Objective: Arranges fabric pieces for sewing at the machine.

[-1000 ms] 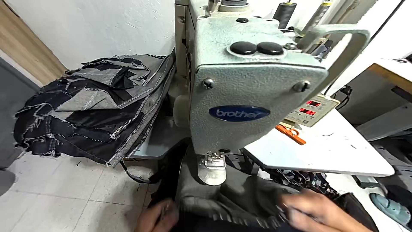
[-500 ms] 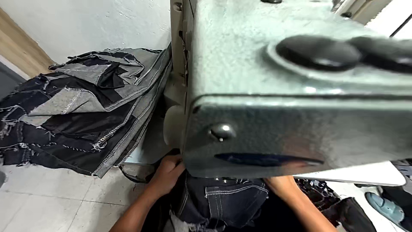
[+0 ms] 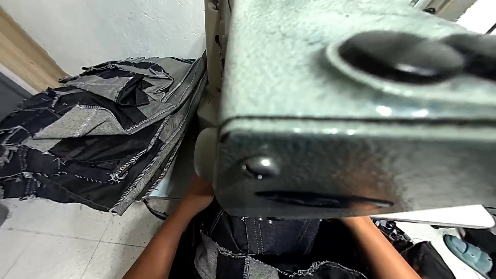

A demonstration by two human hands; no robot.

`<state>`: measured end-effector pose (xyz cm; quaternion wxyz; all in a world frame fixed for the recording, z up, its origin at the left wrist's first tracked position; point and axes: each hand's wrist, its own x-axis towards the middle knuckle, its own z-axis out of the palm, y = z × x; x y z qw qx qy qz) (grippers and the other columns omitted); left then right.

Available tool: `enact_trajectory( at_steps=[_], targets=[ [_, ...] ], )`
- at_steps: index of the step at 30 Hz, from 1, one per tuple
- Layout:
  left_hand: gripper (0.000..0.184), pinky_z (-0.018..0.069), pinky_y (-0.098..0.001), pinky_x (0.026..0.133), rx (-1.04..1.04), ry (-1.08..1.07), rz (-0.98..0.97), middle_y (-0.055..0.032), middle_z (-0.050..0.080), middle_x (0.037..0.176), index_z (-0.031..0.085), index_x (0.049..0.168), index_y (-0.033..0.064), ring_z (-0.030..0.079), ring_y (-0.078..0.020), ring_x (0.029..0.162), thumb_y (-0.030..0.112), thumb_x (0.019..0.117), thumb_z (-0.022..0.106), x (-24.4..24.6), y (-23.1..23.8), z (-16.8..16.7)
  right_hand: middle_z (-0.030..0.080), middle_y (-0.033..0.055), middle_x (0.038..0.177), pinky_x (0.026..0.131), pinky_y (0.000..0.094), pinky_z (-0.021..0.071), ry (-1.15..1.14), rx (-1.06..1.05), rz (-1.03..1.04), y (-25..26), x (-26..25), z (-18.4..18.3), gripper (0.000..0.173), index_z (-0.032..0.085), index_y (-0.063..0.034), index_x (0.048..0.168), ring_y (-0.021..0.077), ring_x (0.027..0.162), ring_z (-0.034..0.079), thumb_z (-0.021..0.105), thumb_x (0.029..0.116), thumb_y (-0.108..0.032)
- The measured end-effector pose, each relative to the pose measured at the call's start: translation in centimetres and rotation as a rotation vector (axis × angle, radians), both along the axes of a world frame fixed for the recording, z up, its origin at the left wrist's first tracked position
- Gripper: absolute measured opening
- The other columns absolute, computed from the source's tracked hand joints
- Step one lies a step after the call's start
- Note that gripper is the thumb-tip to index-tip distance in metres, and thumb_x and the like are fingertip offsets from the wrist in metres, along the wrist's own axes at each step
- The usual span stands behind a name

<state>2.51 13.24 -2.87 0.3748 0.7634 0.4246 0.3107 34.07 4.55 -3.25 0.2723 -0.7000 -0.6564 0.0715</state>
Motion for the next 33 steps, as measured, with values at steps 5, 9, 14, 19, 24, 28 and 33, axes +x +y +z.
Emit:
enact_trajectory(
  at_steps=[5,9,14,19,24,28,33],
  targets=[
    [0.016,0.0510,-0.0222,0.082,0.057,-0.042,0.066,-0.0110,0.068,0.091,0.068,0.103,-0.0059,0.064,-0.0060,0.086,0.003,0.0905,0.063,0.1,-1.3,2.2,0.062,0.0143,0.065,0.053,0.0510,0.0479,-0.020,0.071,0.062,0.2,0.0,0.1,0.037,0.068,-0.0002,0.081,0.0318,0.061,0.066,0.056,0.0999,-0.029],
    [0.025,0.0531,-0.0338,0.090,-0.125,-0.049,0.018,-0.0109,0.070,0.102,0.068,0.114,-0.0031,0.066,-0.0128,0.098,0.007,0.0907,0.070,0.0,0.7,-0.5,0.054,0.0080,0.055,0.045,0.0336,0.0425,-0.065,0.263,0.061,-0.8,-0.4,1.2,0.039,0.066,-0.0011,0.073,0.0172,0.048,0.057,0.054,0.0972,-0.029],
    [0.021,0.0544,-0.0328,0.087,-0.096,-0.011,0.007,-0.0111,0.070,0.099,0.068,0.111,-0.0028,0.067,-0.0129,0.094,0.010,0.0943,0.065,-0.2,0.0,0.8,0.053,0.0039,0.057,0.048,0.0238,0.0403,-0.005,0.273,0.091,-1.3,0.2,1.7,0.039,0.066,-0.0020,0.076,0.0065,0.050,0.051,0.054,0.0986,-0.031],
    [0.039,0.0462,-0.0562,0.103,0.016,0.385,0.140,-0.0254,0.068,0.118,0.067,0.121,-0.0055,0.064,-0.0384,0.117,0.027,0.0998,0.065,-0.9,-2.7,5.1,0.064,0.0036,0.073,0.061,0.0293,0.0497,0.055,0.095,0.194,-2.1,2.6,1.9,0.041,0.069,-0.0068,0.092,0.0083,0.067,0.061,0.056,0.0962,-0.045],
    [0.033,0.0605,-0.0431,0.076,0.685,0.349,0.247,-0.0170,0.073,0.093,0.073,0.098,-0.0003,0.073,-0.0316,0.087,0.031,0.0934,0.062,-2.1,-5.4,4.6,0.071,0.0084,0.099,0.083,0.0436,0.0565,0.182,-0.204,0.230,-3.4,5.8,1.0,0.057,0.070,-0.0047,0.115,0.0174,0.091,0.069,0.063,0.0908,-0.056],
    [0.022,0.0590,-0.0462,0.079,0.413,0.347,-0.014,-0.0174,0.072,0.096,0.074,0.101,0.0011,0.071,-0.0333,0.088,0.021,0.0967,0.067,-2.6,-9.0,6.9,0.072,0.0018,0.104,0.088,0.0355,0.0568,0.371,-0.280,0.213,-4.0,6.9,-0.8,0.051,0.064,-0.0100,0.127,0.0087,0.095,0.069,0.066,0.0915,-0.046],
    [0.027,0.0570,-0.0461,0.077,0.481,0.431,0.005,-0.0160,0.069,0.091,0.074,0.099,0.0035,0.068,-0.0349,0.088,0.030,0.0951,0.069,-1.3,-9.9,6.6,0.071,-0.0017,0.100,0.083,0.0316,0.0570,0.526,-0.316,0.166,-4.2,6.7,-1.4,0.038,0.065,-0.0116,0.121,0.0064,0.090,0.068,0.068,0.0905,-0.034]
  ],
)
